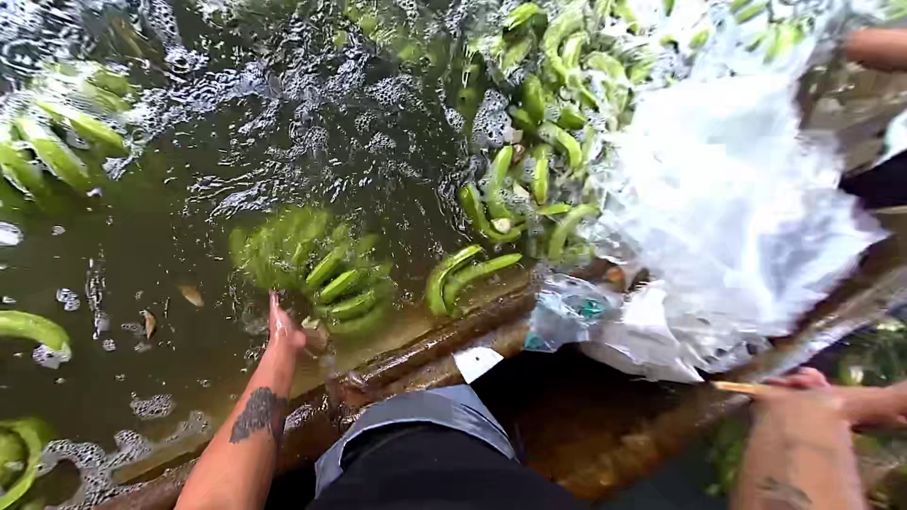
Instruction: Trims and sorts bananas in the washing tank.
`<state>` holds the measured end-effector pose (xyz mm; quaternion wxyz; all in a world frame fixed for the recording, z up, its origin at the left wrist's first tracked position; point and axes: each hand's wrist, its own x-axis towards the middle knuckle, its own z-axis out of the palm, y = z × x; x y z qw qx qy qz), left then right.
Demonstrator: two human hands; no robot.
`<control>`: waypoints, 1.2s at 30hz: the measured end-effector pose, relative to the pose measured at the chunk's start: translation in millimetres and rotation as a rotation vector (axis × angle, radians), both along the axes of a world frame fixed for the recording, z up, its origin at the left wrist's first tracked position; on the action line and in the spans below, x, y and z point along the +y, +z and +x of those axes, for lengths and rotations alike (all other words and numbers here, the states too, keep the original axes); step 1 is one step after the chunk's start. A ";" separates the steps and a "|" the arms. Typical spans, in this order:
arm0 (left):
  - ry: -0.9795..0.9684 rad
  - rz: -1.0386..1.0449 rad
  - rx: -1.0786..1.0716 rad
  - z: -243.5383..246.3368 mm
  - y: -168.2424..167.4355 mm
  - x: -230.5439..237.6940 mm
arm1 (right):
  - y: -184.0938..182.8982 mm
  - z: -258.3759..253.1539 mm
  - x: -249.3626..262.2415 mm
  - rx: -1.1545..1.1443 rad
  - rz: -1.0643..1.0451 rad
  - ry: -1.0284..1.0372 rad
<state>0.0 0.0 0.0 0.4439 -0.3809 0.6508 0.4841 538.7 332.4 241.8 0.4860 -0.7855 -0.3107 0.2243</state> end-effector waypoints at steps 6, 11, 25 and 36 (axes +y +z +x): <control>-0.313 0.288 -0.058 -17.6 -5.4 25.8 | -66.7 -139.8 -24.8 -0.079 -0.378 0.475; -0.259 0.153 0.203 -5.5 7.2 35.0 | -106.0 -234.4 -51.0 -0.219 -0.685 1.118; -0.478 0.265 -0.069 -33.3 -15.9 177.7 | -120.9 -319.0 -116.2 -0.211 -0.910 1.427; -0.289 0.284 0.292 2.1 42.0 131.5 | -136.5 -366.3 -144.2 -0.616 -0.508 1.757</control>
